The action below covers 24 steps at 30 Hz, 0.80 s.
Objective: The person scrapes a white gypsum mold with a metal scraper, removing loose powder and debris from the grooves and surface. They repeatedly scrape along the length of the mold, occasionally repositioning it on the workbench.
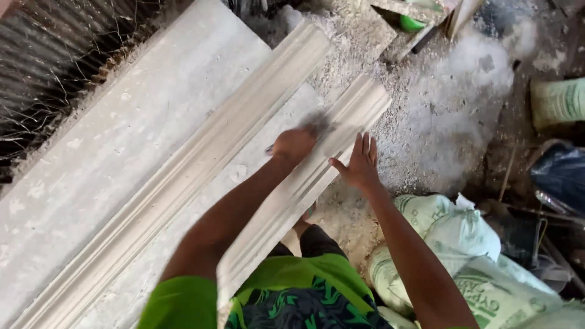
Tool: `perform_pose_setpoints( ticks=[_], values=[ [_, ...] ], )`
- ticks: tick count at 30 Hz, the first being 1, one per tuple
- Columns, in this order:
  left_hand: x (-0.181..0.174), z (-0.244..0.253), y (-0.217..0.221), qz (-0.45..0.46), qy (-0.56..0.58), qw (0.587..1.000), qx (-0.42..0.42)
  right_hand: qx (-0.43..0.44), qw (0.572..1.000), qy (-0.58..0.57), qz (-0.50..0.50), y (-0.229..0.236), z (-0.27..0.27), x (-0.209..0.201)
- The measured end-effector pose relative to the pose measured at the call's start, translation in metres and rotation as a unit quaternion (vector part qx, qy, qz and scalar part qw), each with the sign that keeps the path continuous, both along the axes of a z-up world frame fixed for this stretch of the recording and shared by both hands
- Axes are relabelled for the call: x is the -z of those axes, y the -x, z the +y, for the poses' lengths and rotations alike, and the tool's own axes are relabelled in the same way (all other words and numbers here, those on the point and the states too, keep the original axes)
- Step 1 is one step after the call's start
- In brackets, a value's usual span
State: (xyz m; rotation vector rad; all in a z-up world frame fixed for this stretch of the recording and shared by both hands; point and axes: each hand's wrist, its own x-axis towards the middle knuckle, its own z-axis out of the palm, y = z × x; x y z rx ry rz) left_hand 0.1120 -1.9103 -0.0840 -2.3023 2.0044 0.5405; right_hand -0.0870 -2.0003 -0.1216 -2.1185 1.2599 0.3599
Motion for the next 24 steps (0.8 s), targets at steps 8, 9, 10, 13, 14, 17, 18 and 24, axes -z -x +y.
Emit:
perform_pose_setpoints(
  ticks=[8, 9, 10, 13, 14, 17, 18, 24],
  values=[
    [0.021, 0.057, -0.007, -0.047, -0.053, 0.997, 0.027, -0.060, 0.996, 0.063, -0.002, -0.019, -0.019, 0.021],
    [0.026, 0.043, -0.002, -0.024, -0.064, 0.998, 0.016, -0.047, 0.998, 0.036, 0.007, -0.018, -0.018, 0.015],
    [-0.005, 0.003, -0.001, -0.020, -0.061, 0.998, 0.022, -0.041, 0.998, 0.040, 0.012, -0.020, -0.023, 0.015],
    [-0.012, -0.110, 0.003, 0.034, 0.057, 0.998, -0.004, -0.046, 0.998, 0.006, 0.051, -0.025, -0.027, 0.007],
    [0.042, -0.145, 0.008, 0.041, 0.046, 0.998, -0.032, -0.034, 0.998, -0.013, 0.051, -0.027, -0.029, 0.000],
    [0.045, -0.152, 0.007, 0.051, 0.006, 0.997, -0.049, -0.027, 0.997, -0.041, 0.053, -0.023, -0.026, -0.007],
    [0.020, -0.146, 0.001, 0.050, -0.022, 0.998, -0.036, -0.029, 0.997, -0.048, 0.053, -0.022, -0.029, -0.008],
    [0.048, -0.040, -0.013, 0.005, -0.099, 0.994, 0.038, -0.046, 0.997, -0.051, 0.041, -0.018, -0.032, -0.015]
  ],
)
